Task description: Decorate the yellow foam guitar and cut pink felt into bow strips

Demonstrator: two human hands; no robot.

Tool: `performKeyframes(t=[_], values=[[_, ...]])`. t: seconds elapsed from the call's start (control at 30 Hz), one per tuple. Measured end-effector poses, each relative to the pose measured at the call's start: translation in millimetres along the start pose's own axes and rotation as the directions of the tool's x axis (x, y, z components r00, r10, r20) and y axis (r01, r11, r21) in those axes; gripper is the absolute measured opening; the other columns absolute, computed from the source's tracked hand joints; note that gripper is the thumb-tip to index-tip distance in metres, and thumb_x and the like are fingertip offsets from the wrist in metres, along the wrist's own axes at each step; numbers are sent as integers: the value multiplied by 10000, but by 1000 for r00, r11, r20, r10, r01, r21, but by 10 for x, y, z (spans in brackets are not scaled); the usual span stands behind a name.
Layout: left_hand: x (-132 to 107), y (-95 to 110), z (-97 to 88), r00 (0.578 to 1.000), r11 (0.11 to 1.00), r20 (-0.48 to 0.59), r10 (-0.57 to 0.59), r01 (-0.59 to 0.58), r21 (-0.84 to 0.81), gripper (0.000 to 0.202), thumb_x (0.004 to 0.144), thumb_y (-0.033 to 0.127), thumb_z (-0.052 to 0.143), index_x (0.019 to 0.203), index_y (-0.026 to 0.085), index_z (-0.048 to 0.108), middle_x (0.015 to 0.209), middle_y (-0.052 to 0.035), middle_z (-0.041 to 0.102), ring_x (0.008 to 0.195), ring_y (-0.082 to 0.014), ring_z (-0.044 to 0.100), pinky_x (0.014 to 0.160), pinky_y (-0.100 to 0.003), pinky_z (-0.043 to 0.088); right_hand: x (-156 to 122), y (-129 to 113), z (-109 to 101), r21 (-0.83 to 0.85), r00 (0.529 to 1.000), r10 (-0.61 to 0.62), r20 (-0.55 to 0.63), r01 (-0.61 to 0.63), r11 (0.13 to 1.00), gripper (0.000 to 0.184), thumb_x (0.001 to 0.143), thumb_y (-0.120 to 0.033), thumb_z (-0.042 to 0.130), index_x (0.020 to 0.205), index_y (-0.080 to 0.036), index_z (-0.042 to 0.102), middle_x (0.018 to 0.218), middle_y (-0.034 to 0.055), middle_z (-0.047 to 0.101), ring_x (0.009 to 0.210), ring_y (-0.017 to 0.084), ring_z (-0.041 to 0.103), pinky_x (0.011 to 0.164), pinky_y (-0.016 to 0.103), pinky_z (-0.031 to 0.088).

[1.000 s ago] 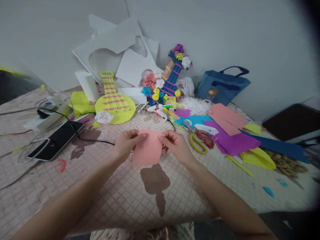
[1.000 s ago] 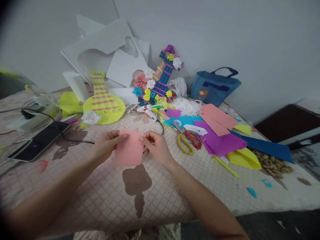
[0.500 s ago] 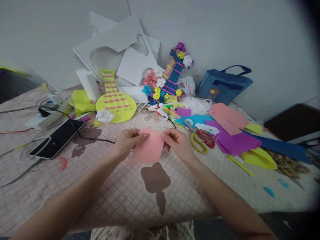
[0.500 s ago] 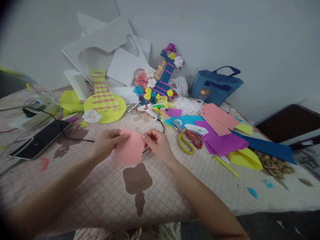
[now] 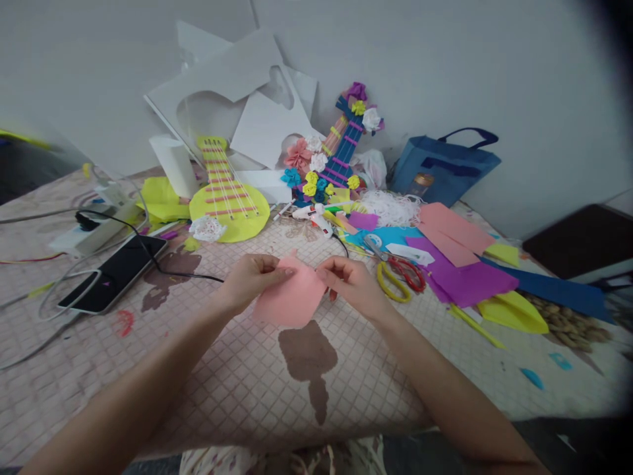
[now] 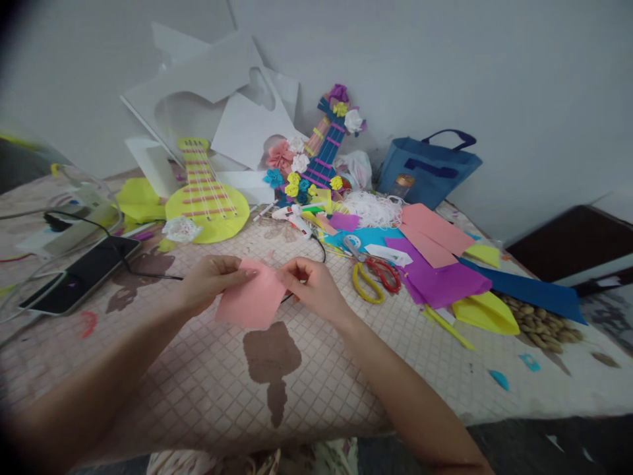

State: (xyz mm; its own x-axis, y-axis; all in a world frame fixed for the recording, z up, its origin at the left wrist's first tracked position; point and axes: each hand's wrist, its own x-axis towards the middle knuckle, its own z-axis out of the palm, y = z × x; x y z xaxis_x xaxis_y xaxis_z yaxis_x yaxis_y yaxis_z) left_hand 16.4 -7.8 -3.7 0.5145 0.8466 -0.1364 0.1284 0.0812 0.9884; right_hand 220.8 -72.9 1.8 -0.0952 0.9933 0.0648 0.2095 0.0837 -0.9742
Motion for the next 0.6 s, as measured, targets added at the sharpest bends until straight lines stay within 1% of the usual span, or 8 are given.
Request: performKeyframes(t=[0.1, 0.2, 0.27, 0.3, 0.33, 0.4, 0.5, 0.6], values=[[-16, -11, 26, 996, 998, 84, -15, 9, 64, 294, 668, 428, 708, 672, 138, 662, 626, -26, 628, 530, -106, 517, 473, -205, 351, -9, -17, 9, -38, 1000, -7, 31, 8, 999, 272, 804, -440, 598, 781, -169, 604, 691, 4, 576, 569, 96, 500, 473, 212, 409], [-40, -16, 81, 984, 990, 179, -19, -7, 141, 299, 698, 433, 675, 663, 136, 658, 625, -29, 613, 533, -111, 509, 468, -208, 343, -28, -23, 41, -69, 994, -30, 104, 37, 997, 227, 789, -391, 622, 781, -166, 600, 712, 0, 570, 603, 94, 484, 507, 212, 376], [-51, -12, 111, 975, 985, 223, -17, -22, 170, 292, 706, 430, 663, 659, 141, 652, 607, -19, 590, 523, -108, 496, 453, -202, 326, -37, -20, 64, -75, 989, -35, 143, 46, 996, 203, 773, -359, 638, 743, -167, 579, 670, -20, 532, 585, 85, 451, 512, 212, 349], [-54, -10, 117, 972, 983, 234, -17, -26, 180, 293, 709, 429, 657, 646, 143, 643, 591, -13, 574, 512, -104, 484, 441, -198, 312, -39, -16, 72, -74, 989, -32, 145, 43, 996, 202, 766, -350, 642, 721, -168, 565, 646, -29, 508, 569, 81, 431, 508, 213, 335], [-53, -7, 115, 972, 982, 235, -16, -28, 186, 295, 711, 427, 653, 629, 144, 631, 574, -7, 557, 496, -99, 469, 429, -194, 296, -37, -11, 78, -70, 991, -26, 130, 35, 997, 206, 762, -346, 642, 703, -169, 554, 631, -35, 492, 558, 79, 417, 504, 214, 325], [-44, -4, 85, 971, 981, 238, -23, -24, 192, 283, 702, 415, 663, 624, 147, 616, 558, 2, 540, 480, -93, 457, 418, -187, 282, -25, 2, 76, -51, 998, -11, 58, 14, 999, 218, 762, -356, 634, 690, -173, 539, 627, -37, 483, 548, 79, 406, 496, 217, 313], [-20, -2, 2, 953, 978, 293, -73, 11, 209, 250, 640, 382, 723, 708, 154, 646, 621, -10, 597, 523, -119, 521, 447, -192, 348, 10, 38, 49, 1, 998, 0, -63, 0, 1000, 248, 755, -391, 633, 685, -183, 519, 639, -32, 488, 548, 83, 407, 480, 217, 304], [3, 0, -75, 940, 970, 317, -127, 50, 240, 277, 609, 380, 749, 758, 160, 675, 686, -35, 647, 587, -158, 584, 482, -211, 409, 48, 91, 4, 30, 991, -15, -131, 19, 999, 260, 748, -403, 638, 674, -189, 510, 621, -36, 470, 542, 84, 393, 472, 216, 297]])
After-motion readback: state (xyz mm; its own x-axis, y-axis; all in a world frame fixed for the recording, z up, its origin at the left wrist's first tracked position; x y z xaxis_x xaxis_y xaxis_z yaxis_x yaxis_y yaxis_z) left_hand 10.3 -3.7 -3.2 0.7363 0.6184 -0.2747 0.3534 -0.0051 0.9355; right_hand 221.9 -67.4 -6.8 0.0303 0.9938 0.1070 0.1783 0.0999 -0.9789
